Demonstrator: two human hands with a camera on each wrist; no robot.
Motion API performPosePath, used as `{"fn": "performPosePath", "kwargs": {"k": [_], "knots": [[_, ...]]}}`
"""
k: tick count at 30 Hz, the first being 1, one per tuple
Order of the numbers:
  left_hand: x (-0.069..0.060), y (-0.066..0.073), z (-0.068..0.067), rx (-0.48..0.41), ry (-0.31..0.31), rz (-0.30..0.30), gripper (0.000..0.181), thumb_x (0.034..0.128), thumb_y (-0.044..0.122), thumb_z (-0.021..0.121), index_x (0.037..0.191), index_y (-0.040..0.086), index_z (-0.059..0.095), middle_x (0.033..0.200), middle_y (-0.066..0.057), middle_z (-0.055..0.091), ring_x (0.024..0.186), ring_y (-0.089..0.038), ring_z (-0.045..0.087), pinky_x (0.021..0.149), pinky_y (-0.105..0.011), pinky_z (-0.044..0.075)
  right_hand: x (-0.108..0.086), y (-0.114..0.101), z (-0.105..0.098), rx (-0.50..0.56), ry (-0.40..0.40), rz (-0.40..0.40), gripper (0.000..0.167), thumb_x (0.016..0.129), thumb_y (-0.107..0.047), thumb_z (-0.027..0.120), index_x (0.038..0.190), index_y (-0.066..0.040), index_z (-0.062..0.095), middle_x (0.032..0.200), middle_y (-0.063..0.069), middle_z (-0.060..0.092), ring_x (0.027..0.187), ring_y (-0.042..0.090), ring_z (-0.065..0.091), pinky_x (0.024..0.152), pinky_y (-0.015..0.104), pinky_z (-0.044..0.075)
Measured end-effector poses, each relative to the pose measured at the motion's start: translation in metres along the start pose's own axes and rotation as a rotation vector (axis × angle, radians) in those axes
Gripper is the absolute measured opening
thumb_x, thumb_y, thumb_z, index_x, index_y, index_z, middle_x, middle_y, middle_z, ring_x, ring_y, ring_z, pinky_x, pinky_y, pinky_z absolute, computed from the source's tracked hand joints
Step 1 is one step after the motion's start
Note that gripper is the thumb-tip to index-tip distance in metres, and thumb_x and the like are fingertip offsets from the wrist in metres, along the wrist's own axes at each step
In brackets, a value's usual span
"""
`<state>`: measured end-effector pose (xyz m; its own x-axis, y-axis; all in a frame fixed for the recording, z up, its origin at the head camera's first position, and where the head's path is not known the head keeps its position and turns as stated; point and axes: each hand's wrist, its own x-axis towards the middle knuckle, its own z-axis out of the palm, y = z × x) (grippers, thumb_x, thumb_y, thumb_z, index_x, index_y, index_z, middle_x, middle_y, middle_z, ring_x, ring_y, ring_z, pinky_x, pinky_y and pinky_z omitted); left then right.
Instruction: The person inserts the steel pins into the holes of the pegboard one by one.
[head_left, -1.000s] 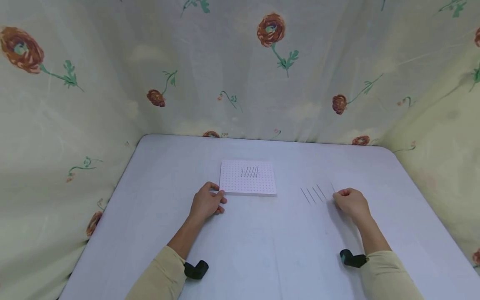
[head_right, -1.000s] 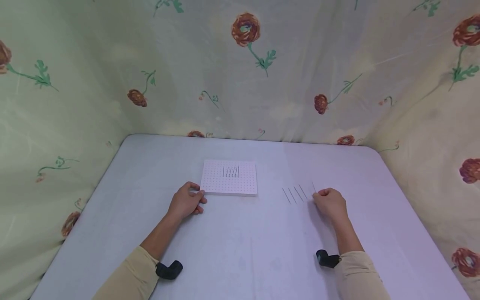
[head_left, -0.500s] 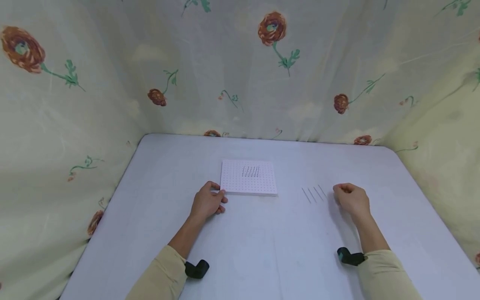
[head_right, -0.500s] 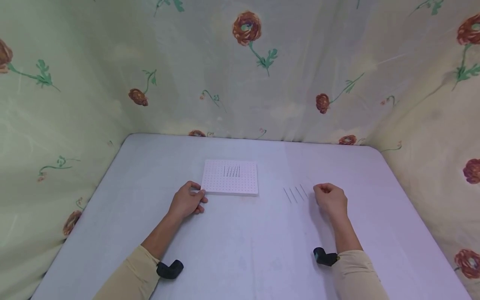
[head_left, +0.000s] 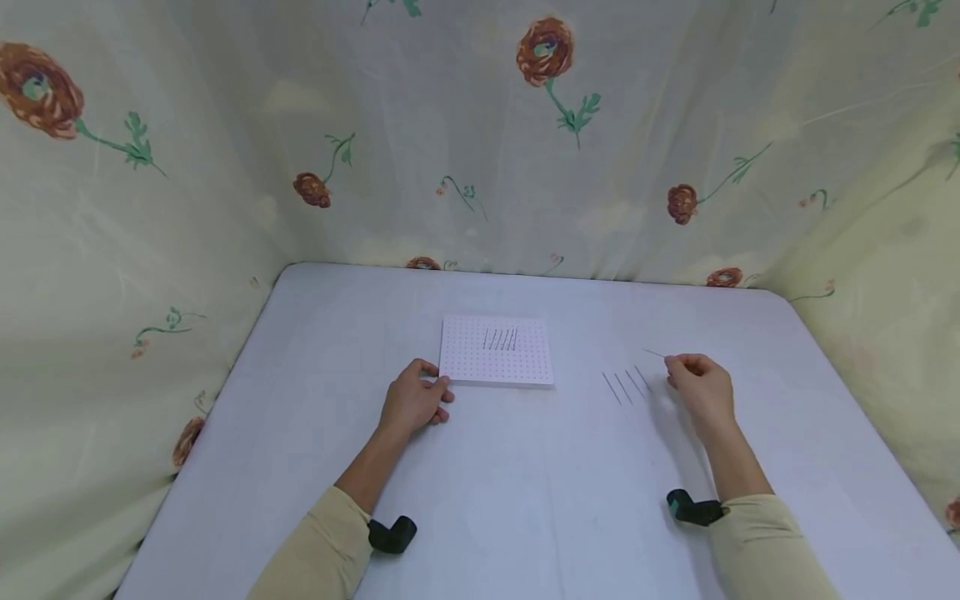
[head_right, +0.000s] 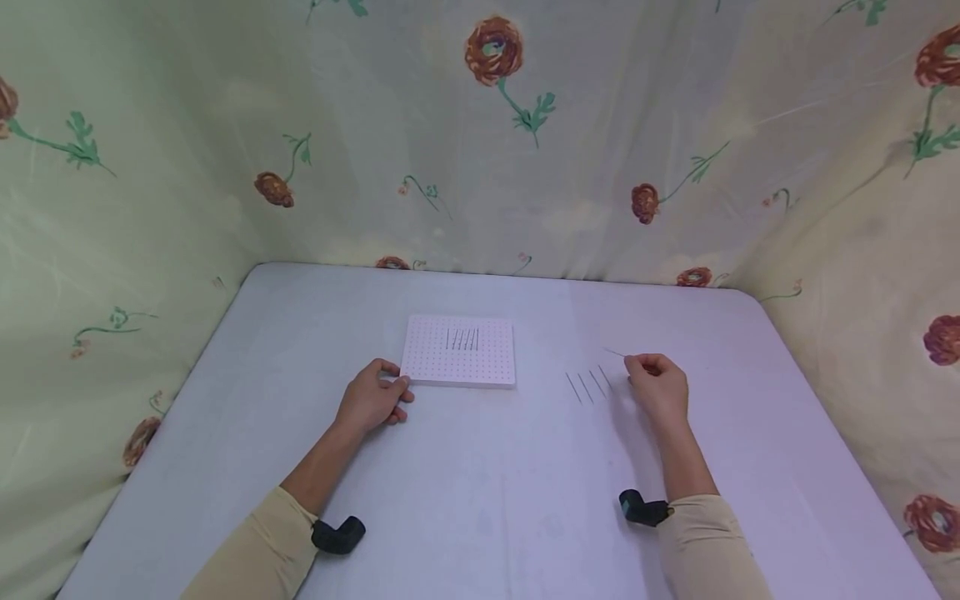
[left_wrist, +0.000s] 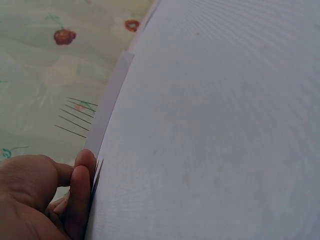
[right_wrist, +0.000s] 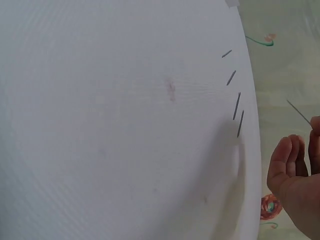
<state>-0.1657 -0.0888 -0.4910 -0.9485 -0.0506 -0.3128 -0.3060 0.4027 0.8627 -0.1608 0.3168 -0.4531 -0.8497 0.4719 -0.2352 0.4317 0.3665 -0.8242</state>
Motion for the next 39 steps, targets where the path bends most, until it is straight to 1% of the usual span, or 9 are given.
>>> {"fn": "performPosePath", "kwargs": {"k": [3, 6, 12, 18, 23, 26, 30, 33, 39], "knots": [[0.0, 0.0, 0.0, 0.0, 0.001, -0.001, 0.029, 0.1032, 0.022, 0.06, 0.127, 0.008, 0.053, 0.082, -0.006, 0.075, 0.054, -0.014, 0.067, 0.052, -0.022, 0.056, 0.0, -0.002, 0.003, 0.106, -0.005, -0.006, 0.025, 0.1, -0.03, 0.061, 0.111, -0.008, 0.058, 0.095, -0.011, 0.062, 0.082, -0.005, 0.063, 0.081, 0.012, 0.056], [0.0, 0.0, 0.0, -0.001, 0.002, -0.002, 0.029, 0.103, 0.022, 0.06, 0.127, 0.008, 0.053, 0.082, -0.006, 0.075, 0.053, -0.014, 0.067, 0.052, -0.022, 0.056, 0.0, -0.003, 0.005, 0.188, -0.019, -0.02, 0.019, 0.099, -0.023, 0.064, 0.107, -0.008, 0.056, 0.082, -0.017, 0.064, 0.08, -0.005, 0.067, 0.082, 0.012, 0.057], [0.001, -0.001, 0.0, -0.006, 0.007, 0.002, 0.027, 0.1028, 0.021, 0.06, 0.126, 0.008, 0.054, 0.081, -0.006, 0.075, 0.053, -0.014, 0.067, 0.051, -0.023, 0.056, 0.0, -0.006, 0.009, 0.239, -0.024, -0.02, 0.023, 0.097, -0.024, 0.068, 0.11, -0.008, 0.057, 0.079, -0.017, 0.065, 0.079, -0.003, 0.067, 0.08, 0.013, 0.058], [0.0, 0.0, -0.001, -0.005, 0.009, -0.006, 0.027, 0.1028, 0.022, 0.06, 0.126, 0.008, 0.054, 0.081, -0.005, 0.075, 0.053, -0.014, 0.067, 0.051, -0.022, 0.055, -0.001, -0.013, 0.017, 0.25, -0.014, -0.078, 0.025, 0.096, -0.025, 0.07, 0.111, -0.008, 0.061, 0.075, -0.021, 0.065, 0.076, -0.005, 0.065, 0.073, 0.01, 0.056], [0.0, 0.001, -0.001, -0.007, 0.004, -0.012, 0.028, 0.1028, 0.022, 0.06, 0.127, 0.008, 0.054, 0.081, -0.005, 0.075, 0.054, -0.014, 0.067, 0.051, -0.022, 0.056, -0.002, -0.024, 0.027, 0.268, 0.001, -0.09, 0.019, 0.096, -0.025, 0.071, 0.109, -0.013, 0.065, 0.077, -0.021, 0.066, 0.078, -0.003, 0.066, 0.074, 0.011, 0.057], [0.0, 0.002, -0.001, -0.006, 0.007, -0.01, 0.028, 0.1027, 0.022, 0.06, 0.126, 0.008, 0.054, 0.081, -0.005, 0.075, 0.054, -0.014, 0.067, 0.051, -0.022, 0.056, -0.004, -0.032, 0.035, 0.254, 0.0, -0.097, 0.023, 0.096, -0.029, 0.071, 0.114, -0.015, 0.068, 0.081, -0.022, 0.067, 0.082, 0.0, 0.067, 0.075, 0.01, 0.056], [0.0, 0.002, -0.001, -0.012, 0.01, -0.011, 0.028, 0.1027, 0.022, 0.06, 0.126, 0.008, 0.054, 0.081, -0.005, 0.075, 0.054, -0.014, 0.067, 0.052, -0.022, 0.056, -0.008, -0.045, 0.046, 0.236, -0.017, -0.139, 0.036, 0.097, -0.029, 0.07, 0.126, -0.008, 0.068, 0.084, -0.022, 0.067, 0.085, 0.0, 0.067, 0.078, 0.01, 0.056], [0.0, 0.002, -0.001, -0.015, 0.008, -0.014, 0.029, 0.1028, 0.022, 0.061, 0.127, 0.008, 0.054, 0.081, -0.005, 0.075, 0.054, -0.014, 0.067, 0.052, -0.022, 0.056, -0.011, -0.053, 0.054, 0.223, -0.027, -0.165, 0.037, 0.097, -0.029, 0.07, 0.127, -0.006, 0.068, 0.085, -0.022, 0.067, 0.086, 0.001, 0.068, 0.079, 0.012, 0.057], [-0.001, 0.003, 0.0, -0.009, 0.017, -0.021, 0.028, 0.1029, 0.023, 0.06, 0.126, 0.008, 0.054, 0.08, -0.005, 0.075, 0.053, -0.015, 0.067, 0.051, -0.021, 0.055, -0.017, -0.068, 0.072, 0.159, -0.053, -0.199, 0.035, 0.097, -0.032, 0.07, 0.125, -0.011, 0.071, 0.093, -0.017, 0.068, 0.093, 0.007, 0.069, 0.081, 0.015, 0.056]]}}
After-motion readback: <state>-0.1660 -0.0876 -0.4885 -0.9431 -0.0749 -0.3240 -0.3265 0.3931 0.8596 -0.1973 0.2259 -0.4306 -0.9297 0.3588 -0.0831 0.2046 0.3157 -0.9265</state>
